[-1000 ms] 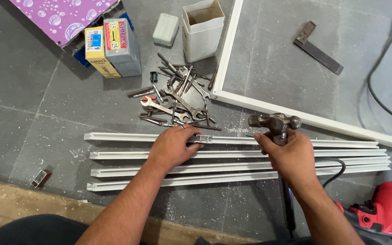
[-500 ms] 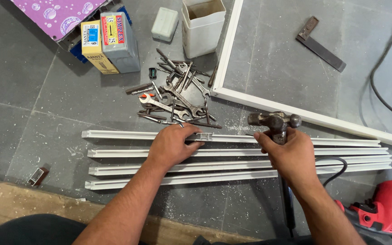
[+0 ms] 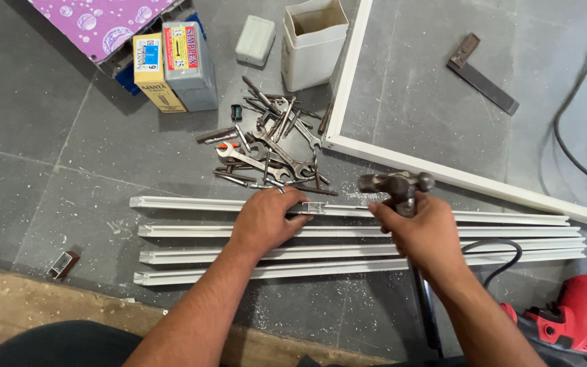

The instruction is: The person hammers metal brackets onto white aluminum profiles using a hammer. They then use a red power drill to create holes in the profiles. The person works on multiple profiles laid out on the floor.

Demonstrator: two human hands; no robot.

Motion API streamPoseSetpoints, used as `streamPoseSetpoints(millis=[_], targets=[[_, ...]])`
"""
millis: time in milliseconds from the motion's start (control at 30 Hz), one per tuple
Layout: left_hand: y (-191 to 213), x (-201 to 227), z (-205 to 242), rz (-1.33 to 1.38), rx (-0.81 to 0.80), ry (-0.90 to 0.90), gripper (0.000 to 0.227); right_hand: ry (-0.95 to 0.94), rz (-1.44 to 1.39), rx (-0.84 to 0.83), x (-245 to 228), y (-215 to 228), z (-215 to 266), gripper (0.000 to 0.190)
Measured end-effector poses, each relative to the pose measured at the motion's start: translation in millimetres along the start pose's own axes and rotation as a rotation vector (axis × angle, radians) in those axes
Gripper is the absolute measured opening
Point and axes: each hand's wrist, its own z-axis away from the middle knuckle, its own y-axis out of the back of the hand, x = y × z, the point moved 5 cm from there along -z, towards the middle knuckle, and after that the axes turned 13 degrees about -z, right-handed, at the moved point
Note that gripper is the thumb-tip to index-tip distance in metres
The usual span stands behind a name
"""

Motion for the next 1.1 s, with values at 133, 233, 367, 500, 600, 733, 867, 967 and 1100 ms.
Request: streamPoseSetpoints(millis=[133, 233, 367, 500, 600, 733, 867, 967, 1100], targets=[[0, 0, 1, 0.029, 0.024, 0.0, 0.032, 0.006, -0.063, -0.071, -9, -23, 1, 0.034], [0, 0, 0, 0.038, 0.029, -0.009, 0.031, 0.027, -0.01, -0.05, -19, -35, 2, 0.031], [1, 0, 1, 0.053, 0.054, -0.022, 0.03, 0.05, -0.009, -0.015, -25, -42, 0, 0.032], [1, 1, 0, 0.056, 0.049, -0.017, 0.031, 0.033, 0.027, 0.0, -23, -45, -3, 0.031], [0, 2, -1, 0.052, 0.019, -0.009, 0.031, 0.028, 0.024, -0.002, -19, -45, -6, 0.031], [-2, 3, -1, 0.017, -0.033, 0.009, 0.034, 0.009, 0.011, -0.011, -12, -46, -8, 0.033], [-1, 3, -2, 0.021, -0.059, 0.02, 0.036, 0.018, -0.018, -0.026, -11, -48, -8, 0.029], [-1, 2, -2, 0.019, -0.052, 0.018, 0.034, 0.021, 0.005, -0.027, -13, -51, -8, 0.03], [-1, 2, -1, 0.03, -0.022, 0.009, 0.032, 0.039, 0.041, -0.047, -16, -57, -7, 0.03]])
